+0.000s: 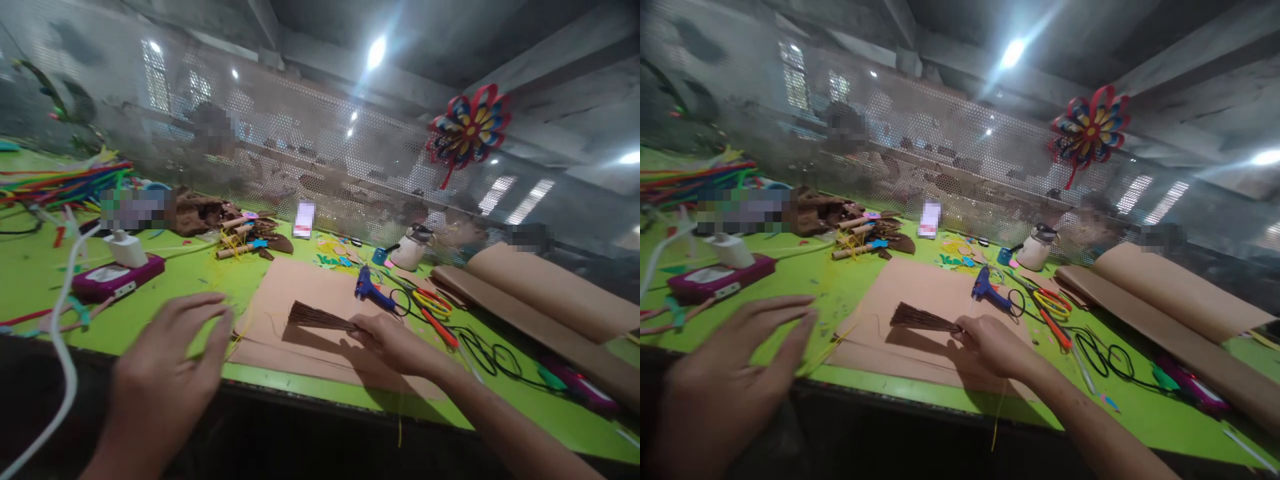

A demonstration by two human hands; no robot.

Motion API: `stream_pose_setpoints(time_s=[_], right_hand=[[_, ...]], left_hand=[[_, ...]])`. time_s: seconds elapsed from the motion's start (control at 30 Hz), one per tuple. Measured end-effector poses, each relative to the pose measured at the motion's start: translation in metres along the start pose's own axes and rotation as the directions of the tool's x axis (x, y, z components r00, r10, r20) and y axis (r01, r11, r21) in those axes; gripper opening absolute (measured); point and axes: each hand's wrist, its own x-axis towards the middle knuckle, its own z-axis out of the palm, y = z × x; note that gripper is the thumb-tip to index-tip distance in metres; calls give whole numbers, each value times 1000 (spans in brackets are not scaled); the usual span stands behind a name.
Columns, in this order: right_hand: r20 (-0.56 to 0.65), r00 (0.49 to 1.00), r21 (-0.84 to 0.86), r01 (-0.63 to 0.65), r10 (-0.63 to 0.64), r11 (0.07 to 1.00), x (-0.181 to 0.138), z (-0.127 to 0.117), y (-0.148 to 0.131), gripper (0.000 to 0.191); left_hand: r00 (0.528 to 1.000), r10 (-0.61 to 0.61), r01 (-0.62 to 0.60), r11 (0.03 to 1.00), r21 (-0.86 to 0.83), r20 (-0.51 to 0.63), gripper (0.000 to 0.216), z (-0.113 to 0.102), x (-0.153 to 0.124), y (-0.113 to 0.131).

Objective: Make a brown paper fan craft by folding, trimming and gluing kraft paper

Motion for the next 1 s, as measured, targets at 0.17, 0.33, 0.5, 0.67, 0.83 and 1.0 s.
stream_pose_setpoints(time_s=[0.17,0.33,0.5,0.67,0.83,1.0], right_hand=[[-11,1000,-86,-15,14,996,7,4,-7,21],[-86,996,-32,-35,32,999,8,12,-3,20],[-158,984,-19,-83,79,996,2,17,19,19],[-277,955,-21,-117,107,993,4,-12,60,20],[-403,905,-100,-191,136,977,32,-21,95,21],[-457,878,-155,-239,145,959,47,15,108,21]], left_hand=[[526,199,-695,661,283,827,27,123,21,72],[161,-149,-805,552,217,976,18,163,35,36],[113,-228,-757,610,233,967,15,179,46,15],[178,-242,-720,629,294,954,22,174,41,10],[243,-176,-679,671,297,954,23,177,32,4],[185,-74,-737,649,188,980,20,180,40,-7]])
